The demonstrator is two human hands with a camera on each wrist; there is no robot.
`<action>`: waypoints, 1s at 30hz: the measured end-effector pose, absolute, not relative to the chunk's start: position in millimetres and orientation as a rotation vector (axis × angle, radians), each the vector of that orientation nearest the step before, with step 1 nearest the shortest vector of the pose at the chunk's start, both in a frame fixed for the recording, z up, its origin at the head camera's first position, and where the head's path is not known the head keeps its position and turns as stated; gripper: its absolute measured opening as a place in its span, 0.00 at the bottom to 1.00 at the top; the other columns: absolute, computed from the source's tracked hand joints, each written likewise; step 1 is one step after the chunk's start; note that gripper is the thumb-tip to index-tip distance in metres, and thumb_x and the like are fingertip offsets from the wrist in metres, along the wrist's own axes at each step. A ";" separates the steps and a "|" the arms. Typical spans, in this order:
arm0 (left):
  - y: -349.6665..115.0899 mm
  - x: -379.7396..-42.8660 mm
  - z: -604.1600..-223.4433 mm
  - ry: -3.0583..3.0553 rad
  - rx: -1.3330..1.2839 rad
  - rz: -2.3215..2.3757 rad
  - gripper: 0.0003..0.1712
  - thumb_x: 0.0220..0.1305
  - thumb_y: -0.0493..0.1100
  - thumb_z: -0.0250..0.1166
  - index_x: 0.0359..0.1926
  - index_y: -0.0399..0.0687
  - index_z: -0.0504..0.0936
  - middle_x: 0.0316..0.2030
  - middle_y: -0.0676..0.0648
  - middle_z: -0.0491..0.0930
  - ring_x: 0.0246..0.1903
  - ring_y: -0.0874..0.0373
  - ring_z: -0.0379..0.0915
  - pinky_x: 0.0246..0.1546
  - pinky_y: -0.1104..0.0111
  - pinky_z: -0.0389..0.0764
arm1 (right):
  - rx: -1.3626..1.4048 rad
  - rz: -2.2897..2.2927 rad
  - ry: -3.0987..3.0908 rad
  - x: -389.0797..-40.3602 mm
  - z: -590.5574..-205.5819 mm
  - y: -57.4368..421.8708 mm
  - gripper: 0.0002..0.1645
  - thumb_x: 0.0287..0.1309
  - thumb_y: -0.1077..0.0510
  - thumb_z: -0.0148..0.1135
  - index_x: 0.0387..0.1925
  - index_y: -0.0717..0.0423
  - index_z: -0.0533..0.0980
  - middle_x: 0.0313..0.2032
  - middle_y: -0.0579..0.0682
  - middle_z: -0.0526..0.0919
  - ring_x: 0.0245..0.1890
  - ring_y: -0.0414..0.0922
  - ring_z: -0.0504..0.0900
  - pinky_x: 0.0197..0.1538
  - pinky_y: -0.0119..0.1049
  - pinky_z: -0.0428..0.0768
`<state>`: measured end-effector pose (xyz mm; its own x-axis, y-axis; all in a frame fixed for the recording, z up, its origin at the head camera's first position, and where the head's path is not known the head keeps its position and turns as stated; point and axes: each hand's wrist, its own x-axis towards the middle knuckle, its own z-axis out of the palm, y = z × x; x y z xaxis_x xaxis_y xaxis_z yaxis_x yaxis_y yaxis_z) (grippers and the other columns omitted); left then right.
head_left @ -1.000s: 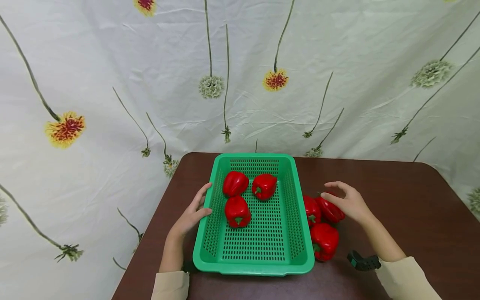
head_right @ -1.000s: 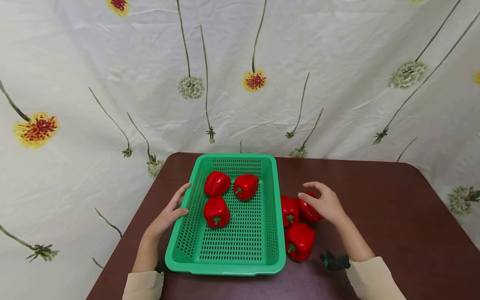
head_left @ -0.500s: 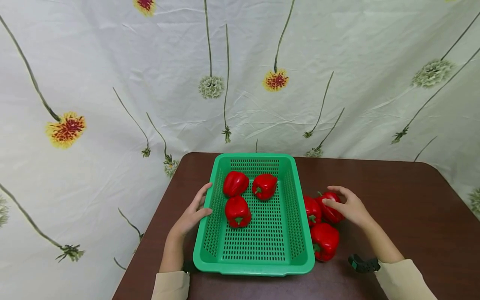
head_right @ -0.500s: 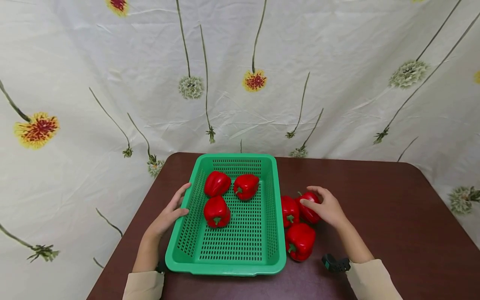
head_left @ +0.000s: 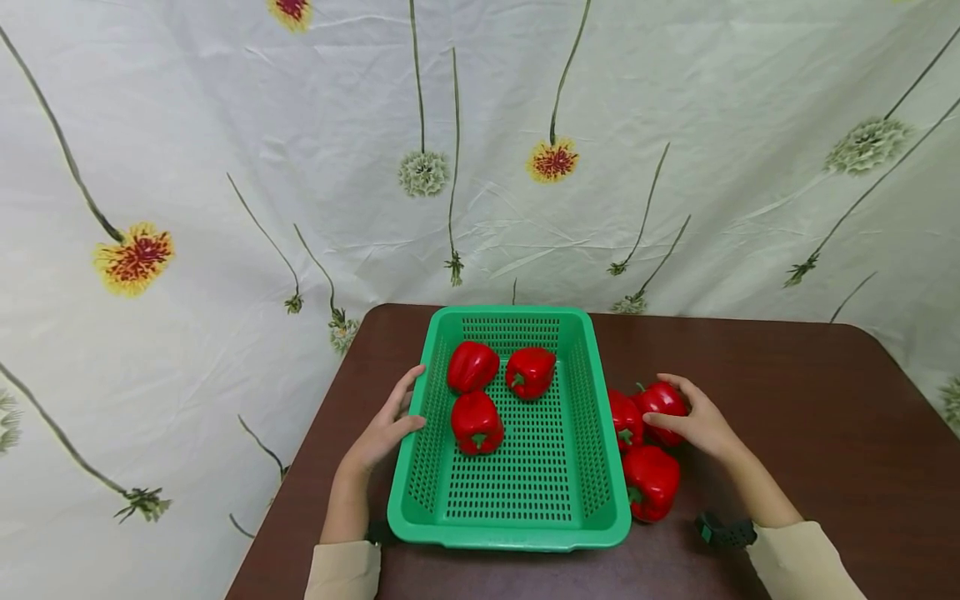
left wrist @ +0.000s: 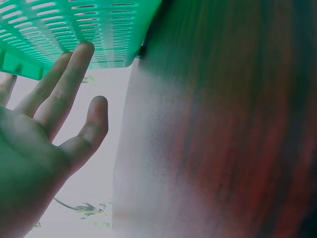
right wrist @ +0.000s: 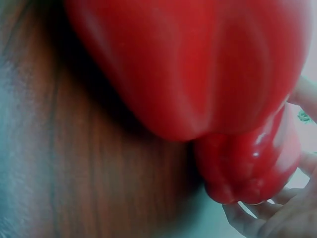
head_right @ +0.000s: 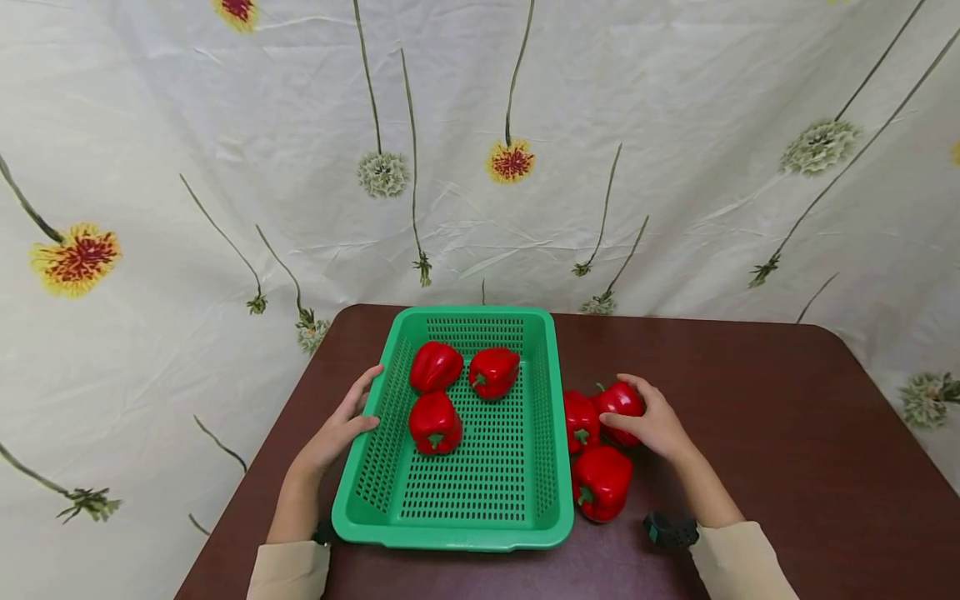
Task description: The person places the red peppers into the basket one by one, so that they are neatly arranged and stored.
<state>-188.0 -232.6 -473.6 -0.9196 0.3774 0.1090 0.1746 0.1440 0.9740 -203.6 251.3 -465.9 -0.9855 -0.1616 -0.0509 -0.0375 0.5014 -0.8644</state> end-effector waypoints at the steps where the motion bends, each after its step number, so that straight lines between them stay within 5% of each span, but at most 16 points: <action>1: -232.6 -187.9 -473.5 2.252 0.547 1.875 0.43 0.65 0.39 0.52 0.78 0.58 0.45 0.65 0.32 0.58 0.58 0.38 0.63 0.50 0.51 0.70 | -0.173 -1.514 2.599 -203.3 -466.7 251.2 0.45 0.57 0.52 0.66 0.70 0.61 0.57 0.60 0.69 0.67 0.54 0.64 0.70 0.45 0.52 0.80; 30: -232.3 -187.4 -473.6 2.249 0.520 1.875 0.43 0.65 0.39 0.52 0.78 0.58 0.46 0.65 0.32 0.59 0.57 0.39 0.64 0.49 0.52 0.71 | -0.105 -1.641 2.600 -205.9 -444.5 259.5 0.46 0.59 0.53 0.66 0.73 0.58 0.55 0.63 0.66 0.63 0.58 0.62 0.65 0.46 0.48 0.80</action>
